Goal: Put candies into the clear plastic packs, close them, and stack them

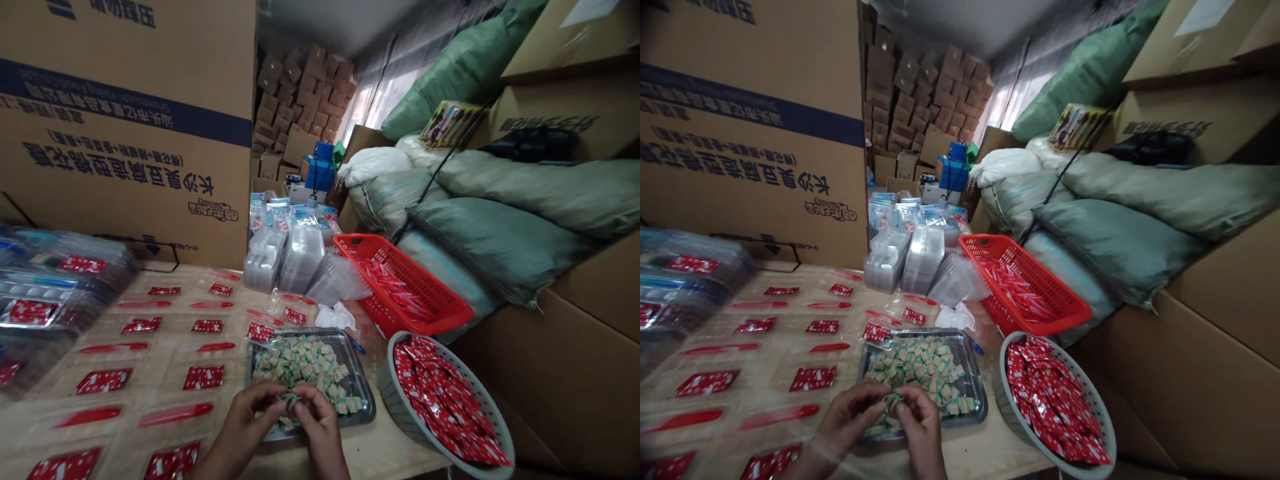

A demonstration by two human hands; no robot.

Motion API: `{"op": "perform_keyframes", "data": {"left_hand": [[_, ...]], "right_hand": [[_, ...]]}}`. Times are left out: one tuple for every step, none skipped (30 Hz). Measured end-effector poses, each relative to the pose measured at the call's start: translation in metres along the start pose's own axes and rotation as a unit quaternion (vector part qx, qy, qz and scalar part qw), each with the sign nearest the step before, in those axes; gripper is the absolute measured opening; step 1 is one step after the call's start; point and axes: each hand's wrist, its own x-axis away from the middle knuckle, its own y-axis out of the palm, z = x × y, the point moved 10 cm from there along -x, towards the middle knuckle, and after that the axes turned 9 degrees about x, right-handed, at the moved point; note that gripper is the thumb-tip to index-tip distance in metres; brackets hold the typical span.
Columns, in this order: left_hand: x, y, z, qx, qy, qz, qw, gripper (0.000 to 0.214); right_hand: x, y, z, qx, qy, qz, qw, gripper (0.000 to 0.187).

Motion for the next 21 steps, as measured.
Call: {"op": "perform_keyframes", "data": {"left_hand": [[0.002,0.005,0.003,0.006,0.007,-0.022,1.0,0.023],[0.004,0.008,0.007,0.011,0.02,-0.035,0.999,0.021],[0.006,0.01,0.013,0.012,0.037,-0.039,0.998,0.019],[0.008,0.01,0.019,0.01,0.058,-0.037,0.998,0.016],[0.01,0.01,0.026,0.008,0.076,-0.036,0.996,0.014],[0.011,0.01,0.031,0.005,0.087,-0.038,0.996,0.013],[0.012,0.011,0.035,0.001,0.089,-0.041,0.995,0.012],[0.013,0.011,0.037,-0.001,0.086,-0.044,0.995,0.012],[0.013,0.011,0.039,-0.001,0.079,-0.045,0.996,0.012],[0.013,0.011,0.04,0.002,0.072,-0.045,0.996,0.012],[0.013,0.011,0.04,0.007,0.063,-0.043,0.997,0.013],[0.013,0.011,0.04,0.012,0.057,-0.042,0.997,0.014],[0.014,0.011,0.04,0.014,0.052,-0.041,0.998,0.014],[0.014,0.011,0.04,0.012,0.05,-0.041,0.998,0.014],[0.014,0.011,0.04,0.007,0.05,-0.041,0.998,0.015],[0.015,0.011,0.04,0.0,0.052,-0.041,0.998,0.014],[0.015,0.011,0.04,-0.007,0.053,-0.041,0.998,0.014],[0.016,0.01,0.041,-0.011,0.056,-0.04,0.998,0.013],[0.017,0.009,0.04,-0.013,0.055,-0.039,0.998,0.013],[0.018,0.008,0.04,-0.011,0.054,-0.04,0.998,0.012],[0.019,0.008,0.039,-0.007,0.048,-0.04,0.998,0.012]], "right_hand": [[0.001,0.0,-0.003,0.021,-0.015,0.003,1.0,0.03],[0.001,-0.001,-0.006,0.032,-0.026,0.008,0.999,0.03],[0.002,-0.001,-0.01,0.035,-0.033,0.014,0.999,0.03],[0.003,-0.002,-0.013,0.033,-0.038,0.018,0.999,0.029],[0.004,-0.002,-0.018,0.031,-0.045,0.018,0.998,0.026],[0.005,-0.001,-0.023,0.031,-0.055,0.015,0.998,0.023],[0.006,0.0,-0.031,0.037,-0.072,0.007,0.997,0.02],[0.007,0.002,-0.039,0.048,-0.093,-0.002,0.995,0.017],[0.008,0.003,-0.047,0.062,-0.113,-0.01,0.992,0.015],[0.009,0.004,-0.053,0.073,-0.129,-0.013,0.989,0.015],[0.009,0.005,-0.057,0.083,-0.14,-0.014,0.987,0.016],[0.01,0.005,-0.059,0.089,-0.144,-0.014,0.985,0.016],[0.01,0.005,-0.06,0.092,-0.144,-0.013,0.985,0.016],[0.011,0.005,-0.059,0.093,-0.143,-0.011,0.985,0.017],[0.011,0.005,-0.057,0.093,-0.14,-0.008,0.986,0.017],[0.012,0.005,-0.055,0.092,-0.139,-0.006,0.986,0.017],[0.013,0.005,-0.052,0.091,-0.138,-0.004,0.986,0.017],[0.014,0.005,-0.051,0.09,-0.137,-0.001,0.987,0.017],[0.015,0.005,-0.049,0.09,-0.136,0.001,0.987,0.017],[0.016,0.005,-0.049,0.093,-0.137,0.0,0.986,0.016],[0.017,0.006,-0.049,0.096,-0.139,-0.003,0.986,0.015]]}}
